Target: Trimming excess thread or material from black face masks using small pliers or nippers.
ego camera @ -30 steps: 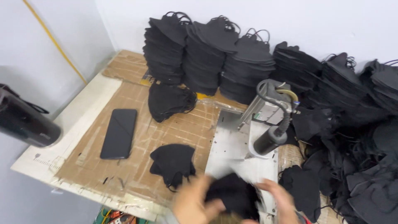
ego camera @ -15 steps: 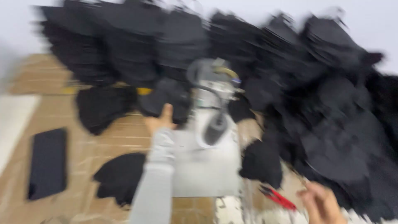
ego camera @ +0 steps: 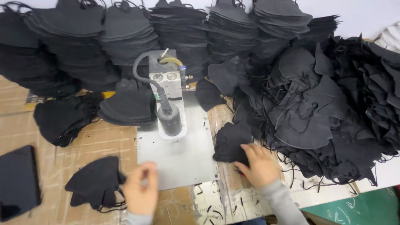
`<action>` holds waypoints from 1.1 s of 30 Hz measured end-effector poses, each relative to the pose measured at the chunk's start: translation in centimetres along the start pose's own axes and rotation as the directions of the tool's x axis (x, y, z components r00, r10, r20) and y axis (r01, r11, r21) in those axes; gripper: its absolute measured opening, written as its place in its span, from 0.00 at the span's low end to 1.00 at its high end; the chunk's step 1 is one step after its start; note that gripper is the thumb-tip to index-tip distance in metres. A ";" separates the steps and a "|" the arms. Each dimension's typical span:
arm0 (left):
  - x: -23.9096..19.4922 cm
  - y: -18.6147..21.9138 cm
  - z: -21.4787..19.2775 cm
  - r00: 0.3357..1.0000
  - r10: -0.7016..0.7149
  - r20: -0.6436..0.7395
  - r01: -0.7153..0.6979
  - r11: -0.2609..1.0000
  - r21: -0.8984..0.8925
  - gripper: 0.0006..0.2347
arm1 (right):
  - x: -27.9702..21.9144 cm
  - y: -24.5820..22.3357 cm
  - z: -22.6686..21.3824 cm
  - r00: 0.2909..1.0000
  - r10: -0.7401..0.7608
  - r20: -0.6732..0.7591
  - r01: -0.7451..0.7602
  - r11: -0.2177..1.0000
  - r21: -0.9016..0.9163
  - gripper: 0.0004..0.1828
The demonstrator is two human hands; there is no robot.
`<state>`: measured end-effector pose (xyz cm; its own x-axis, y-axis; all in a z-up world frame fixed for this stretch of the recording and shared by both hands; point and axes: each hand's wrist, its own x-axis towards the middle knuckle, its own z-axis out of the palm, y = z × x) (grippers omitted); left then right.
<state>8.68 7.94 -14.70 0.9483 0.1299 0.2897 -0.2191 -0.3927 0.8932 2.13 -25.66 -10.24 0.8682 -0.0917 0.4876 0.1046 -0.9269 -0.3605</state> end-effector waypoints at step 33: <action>1.8 4.2 12.8 0.950 0.124 0.286 -0.075 0.981 -0.177 0.15 | -11.1 1.5 1.6 0.543 0.342 0.767 -0.827 0.055 0.560 0.19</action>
<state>12.42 -5.15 -14.86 0.9395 -0.1857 0.2879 -0.3269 -0.2341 0.9156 -6.60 -25.48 -17.44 0.8790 -0.0880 -0.4687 -0.4401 0.2285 -0.8684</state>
